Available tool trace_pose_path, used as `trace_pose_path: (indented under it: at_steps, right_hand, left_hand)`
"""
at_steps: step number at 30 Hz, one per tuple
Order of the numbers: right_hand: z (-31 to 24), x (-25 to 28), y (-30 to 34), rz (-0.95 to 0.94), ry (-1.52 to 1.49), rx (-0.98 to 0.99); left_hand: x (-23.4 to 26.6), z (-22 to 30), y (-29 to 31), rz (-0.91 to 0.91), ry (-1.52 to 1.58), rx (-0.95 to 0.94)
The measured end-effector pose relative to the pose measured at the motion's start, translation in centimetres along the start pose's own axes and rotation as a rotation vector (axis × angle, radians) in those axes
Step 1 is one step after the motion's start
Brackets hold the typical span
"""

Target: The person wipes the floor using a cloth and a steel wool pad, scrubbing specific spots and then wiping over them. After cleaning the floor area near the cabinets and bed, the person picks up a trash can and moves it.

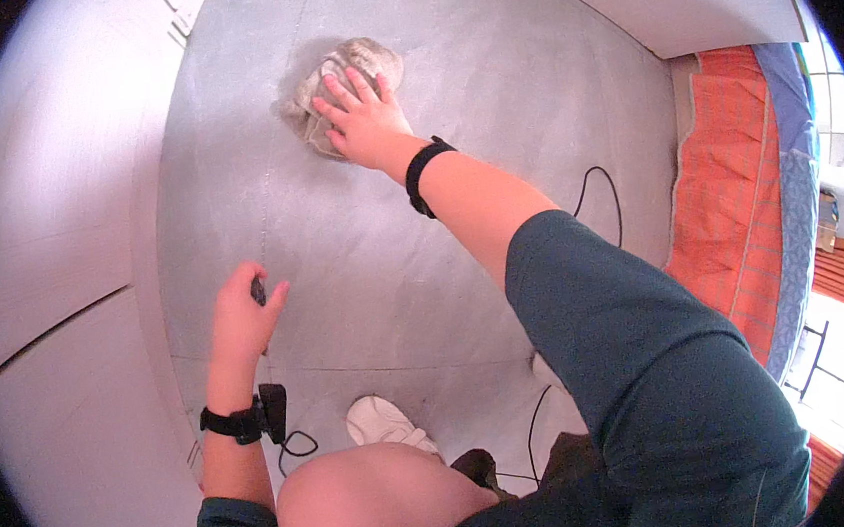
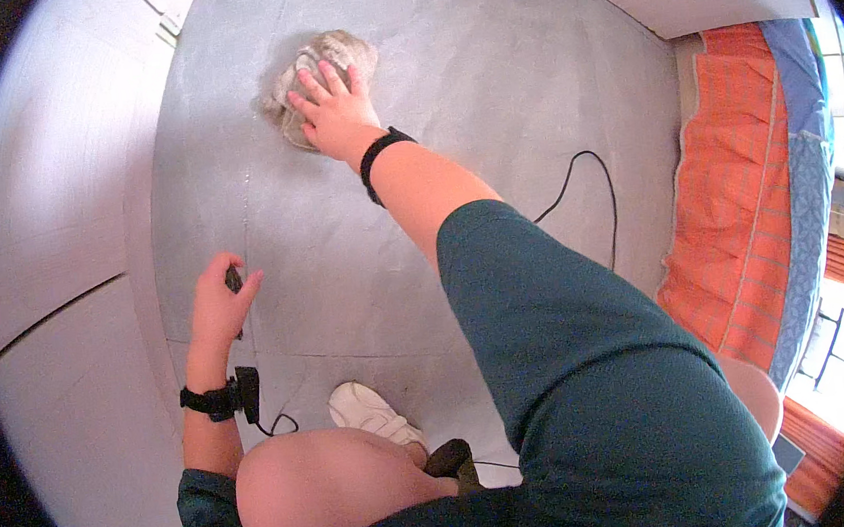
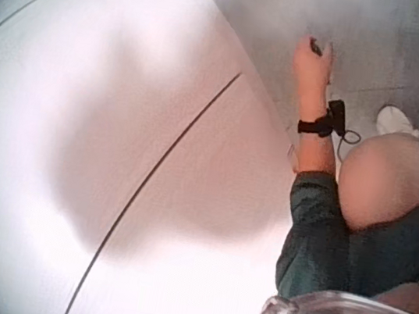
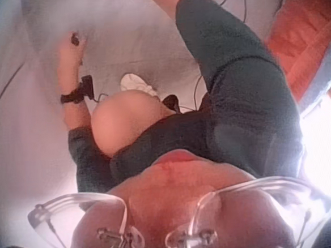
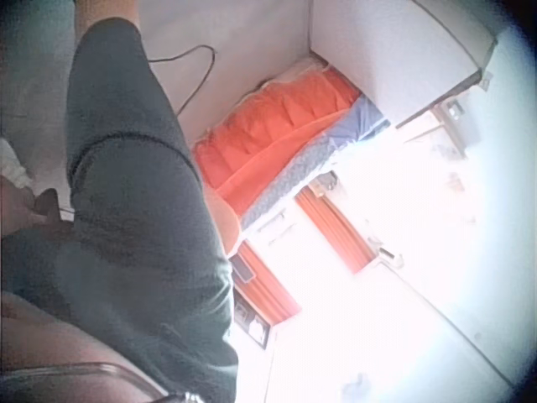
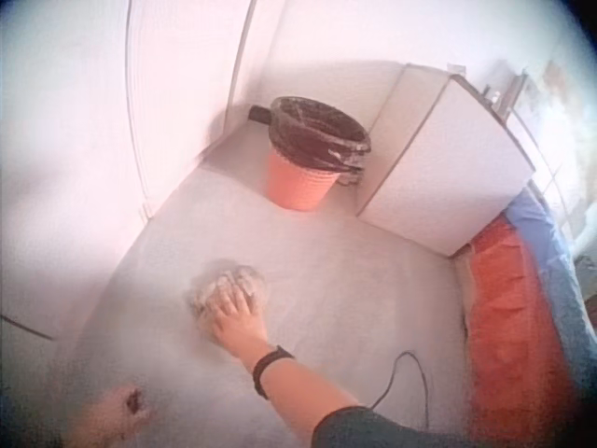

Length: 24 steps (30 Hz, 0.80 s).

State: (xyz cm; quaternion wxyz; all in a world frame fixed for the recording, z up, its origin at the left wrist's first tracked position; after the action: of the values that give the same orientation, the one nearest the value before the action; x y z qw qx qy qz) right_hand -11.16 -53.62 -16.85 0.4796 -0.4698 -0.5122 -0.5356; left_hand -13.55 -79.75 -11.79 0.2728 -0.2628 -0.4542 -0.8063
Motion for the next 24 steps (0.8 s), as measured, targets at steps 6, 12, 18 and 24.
trace_pose_path:
  at_steps: [6, 12, 18, 24]
  right_hand:
    - [2.6, -0.8, 5.6, 0.094, 0.002, -0.012]
    - [7.1, -2.4, 17.4, 0.102, -0.013, -0.051]
    - [12.9, -4.0, 26.6, -0.049, 0.019, -0.017]
    - [17.2, -4.7, 32.4, 0.125, -0.039, -0.090]
  left_hand:
    - [-0.4, -5.5, 3.2, 0.104, 0.057, -0.063]
    - [3.7, -5.0, 8.6, 0.160, -0.092, 0.018]
    - [7.4, 6.2, 13.0, 0.079, -0.406, 0.059]
    - [6.6, 9.9, 14.3, 0.051, -0.563, -0.006]
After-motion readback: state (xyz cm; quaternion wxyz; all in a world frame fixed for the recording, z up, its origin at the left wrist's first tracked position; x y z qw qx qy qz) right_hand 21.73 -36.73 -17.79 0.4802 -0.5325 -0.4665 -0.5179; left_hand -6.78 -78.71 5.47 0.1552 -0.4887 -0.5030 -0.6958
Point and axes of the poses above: each hand's wrist, its own y-axis away from the middle knuckle, its own x-axis out of the back of the hand, z = x × y, the point moved 7 cm from there along -y, towards the middle knuckle, and after that the axes turned 14 degrees about x, right-handed, at the moved point
